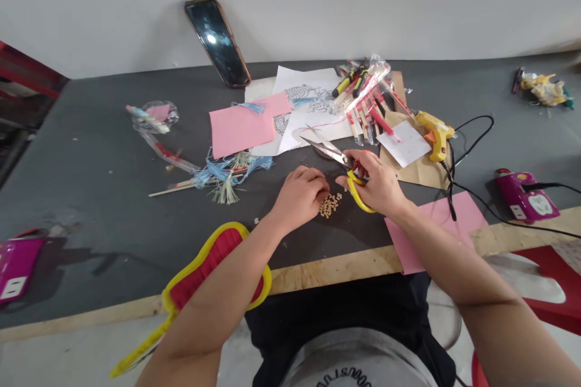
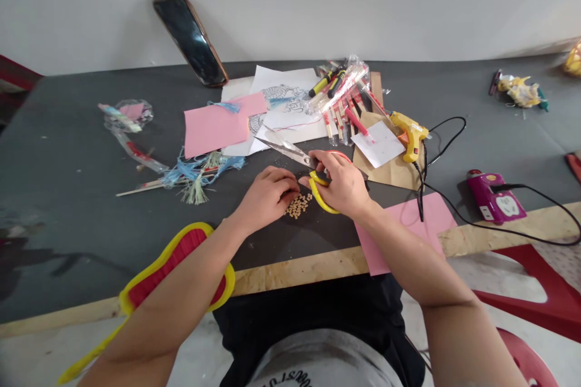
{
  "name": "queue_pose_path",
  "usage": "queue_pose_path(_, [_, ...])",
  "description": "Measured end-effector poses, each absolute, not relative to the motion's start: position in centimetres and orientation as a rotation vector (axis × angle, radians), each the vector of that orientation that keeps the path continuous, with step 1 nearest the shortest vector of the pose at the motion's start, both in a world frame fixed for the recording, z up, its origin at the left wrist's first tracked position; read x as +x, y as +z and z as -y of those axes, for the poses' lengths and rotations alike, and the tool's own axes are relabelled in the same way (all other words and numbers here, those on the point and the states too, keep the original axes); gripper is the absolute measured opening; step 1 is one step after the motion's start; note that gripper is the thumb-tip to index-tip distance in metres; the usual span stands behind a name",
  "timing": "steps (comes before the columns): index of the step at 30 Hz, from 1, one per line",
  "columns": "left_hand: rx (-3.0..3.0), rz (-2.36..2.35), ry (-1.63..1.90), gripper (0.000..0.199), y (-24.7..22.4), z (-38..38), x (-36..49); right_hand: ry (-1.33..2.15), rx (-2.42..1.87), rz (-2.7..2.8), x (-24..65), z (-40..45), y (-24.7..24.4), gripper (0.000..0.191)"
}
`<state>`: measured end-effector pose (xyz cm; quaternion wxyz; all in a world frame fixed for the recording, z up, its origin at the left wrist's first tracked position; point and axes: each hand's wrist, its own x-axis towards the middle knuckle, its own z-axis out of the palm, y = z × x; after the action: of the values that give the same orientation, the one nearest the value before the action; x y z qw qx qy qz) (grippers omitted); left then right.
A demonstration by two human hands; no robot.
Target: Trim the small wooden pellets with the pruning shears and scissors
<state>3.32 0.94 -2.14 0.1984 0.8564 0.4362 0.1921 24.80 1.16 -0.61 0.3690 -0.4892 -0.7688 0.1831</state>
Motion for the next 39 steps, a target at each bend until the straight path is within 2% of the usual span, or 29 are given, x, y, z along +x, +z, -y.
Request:
queue_pose_path(5, [2.374,-1.248,0.47,0.013,-1.9,-0.8,3.3,0.475,-1.255,1.971,24.8,-1.2,-0.6,0.041])
queue_pose_path(9, [2.196,-1.24,0.595,0.016,-1.3,-0.7,2.7,0.505,-1.279,1.976,24.9,-1.1,-0.6,0.043])
queue_pose_path(14, [1.555,-1.202,0.943,0.01,-0.8,-0.8,1.3,0.467,-1.313,1.981,24.9,-1.0,-0.7,0.046])
queue_pose_path(20, [0.837,-0.817,1.196,0.028,-0.1,-1.4,0.8,0.296,-1.29,2.081,25.0,-0.8,-0.4,0.049])
queue_pose_path(27, [0.652,-0.678,1.288,0.026,0.8,-1.3,0.8,0.335,-1.264,2.172,24.7,-0.2,-0.3,0.052])
queue_pose_path(39, [0.589,-0.641,1.289,0.022,0.7,-0.9,1.3,0.271,-1.205,2.231,23.6,0.3,-0.3,0.044])
